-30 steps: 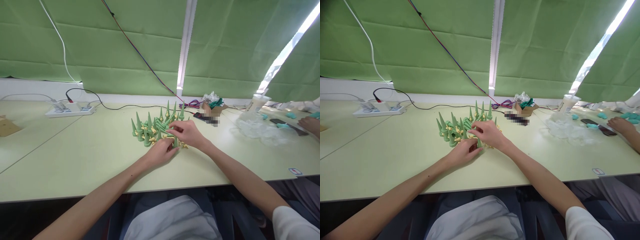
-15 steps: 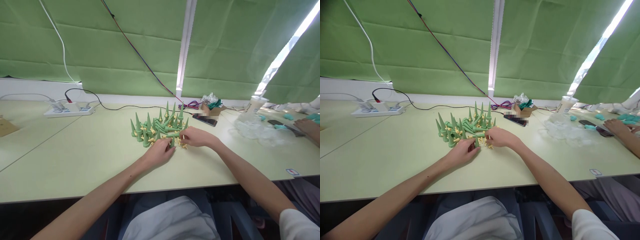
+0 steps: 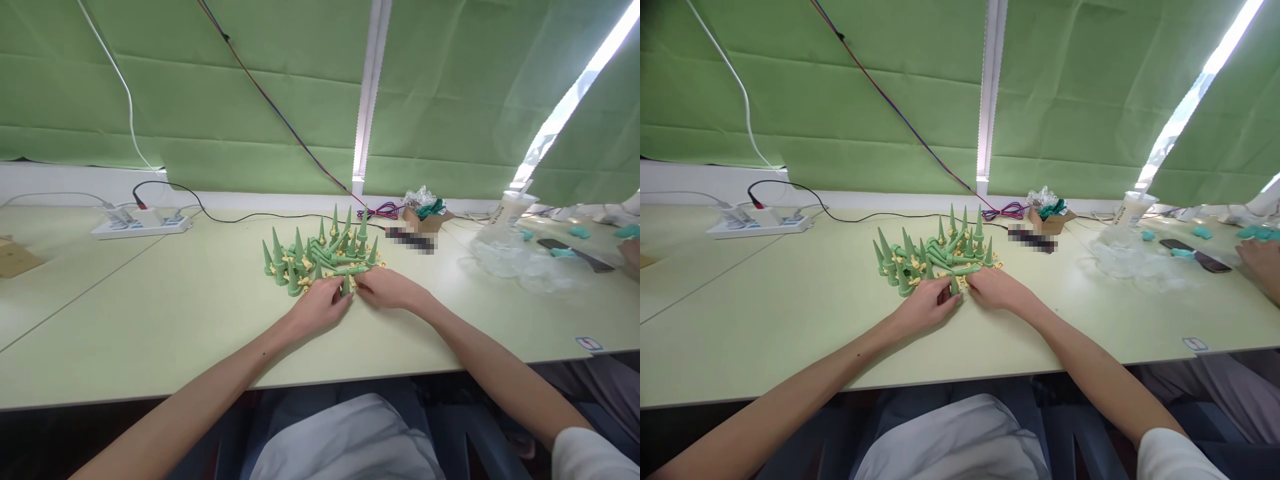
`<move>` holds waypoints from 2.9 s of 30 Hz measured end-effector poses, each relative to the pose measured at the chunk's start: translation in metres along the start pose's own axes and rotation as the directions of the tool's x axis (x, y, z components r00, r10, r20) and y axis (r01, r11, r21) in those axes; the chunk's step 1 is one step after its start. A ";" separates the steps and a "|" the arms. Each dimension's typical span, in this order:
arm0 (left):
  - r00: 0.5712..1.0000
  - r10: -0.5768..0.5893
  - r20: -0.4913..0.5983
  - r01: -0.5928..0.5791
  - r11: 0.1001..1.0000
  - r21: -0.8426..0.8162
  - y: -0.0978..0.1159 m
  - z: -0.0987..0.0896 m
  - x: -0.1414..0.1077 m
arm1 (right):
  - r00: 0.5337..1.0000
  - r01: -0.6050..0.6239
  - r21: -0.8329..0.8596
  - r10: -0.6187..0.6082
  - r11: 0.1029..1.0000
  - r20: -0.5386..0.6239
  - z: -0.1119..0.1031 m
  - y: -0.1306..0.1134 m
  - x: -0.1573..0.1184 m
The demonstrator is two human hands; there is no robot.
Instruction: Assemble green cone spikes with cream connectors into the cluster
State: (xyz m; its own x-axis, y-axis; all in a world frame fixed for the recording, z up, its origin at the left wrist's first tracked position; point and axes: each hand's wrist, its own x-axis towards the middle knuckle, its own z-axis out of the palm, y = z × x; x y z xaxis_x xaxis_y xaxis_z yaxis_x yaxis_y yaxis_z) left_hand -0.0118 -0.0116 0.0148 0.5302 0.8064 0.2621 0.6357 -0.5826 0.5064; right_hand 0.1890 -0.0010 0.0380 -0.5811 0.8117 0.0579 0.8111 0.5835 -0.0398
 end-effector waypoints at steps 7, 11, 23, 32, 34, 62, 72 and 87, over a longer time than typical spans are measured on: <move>1.000 -0.013 -0.028 0.014 1.000 0.027 0.002 0.000 -0.001 | 0.997 -0.033 -0.078 0.027 0.996 -0.077 0.018 -0.004 -0.006; 0.999 -0.011 -0.039 0.012 1.000 0.016 0.001 0.001 0.000 | 0.987 -0.063 0.047 0.069 0.997 -0.145 0.026 -0.007 -0.008; 0.997 -0.060 -0.054 0.057 0.996 -0.066 -0.001 0.002 0.002 | 0.926 0.046 0.567 0.178 0.822 -0.332 0.028 -0.001 -0.002; 0.994 -0.078 -0.072 0.070 0.992 -0.100 -0.003 0.006 0.003 | 0.912 0.071 0.540 0.165 0.839 -0.375 0.029 0.000 -0.002; 0.994 -0.084 -0.075 0.075 0.991 -0.110 -0.004 0.006 0.003 | 0.902 0.104 0.523 0.141 0.846 -0.408 0.032 0.001 -0.001; 0.984 -0.129 -0.125 0.097 0.968 -0.230 -0.006 0.006 0.005 | 0.867 0.155 0.604 0.186 0.782 -0.463 0.030 0.001 -0.002; 0.980 -0.197 -0.025 0.167 0.887 -0.430 0.003 0.000 0.003 | 0.830 0.214 0.646 0.213 0.733 -0.516 0.029 -0.003 -0.004; 0.970 -0.238 -0.056 0.181 0.850 -0.495 0.003 0.001 0.003 | 0.834 0.210 0.627 0.197 0.751 -0.515 0.030 -0.005 -0.005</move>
State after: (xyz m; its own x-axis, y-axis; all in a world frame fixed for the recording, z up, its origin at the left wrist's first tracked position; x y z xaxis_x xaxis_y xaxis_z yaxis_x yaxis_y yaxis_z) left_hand -0.0079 -0.0110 0.0167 0.3313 0.9263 0.1793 0.3586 -0.2994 0.8842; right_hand 0.1858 -0.0075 0.0085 -0.2911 0.7797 0.5544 0.4454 0.6233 -0.6428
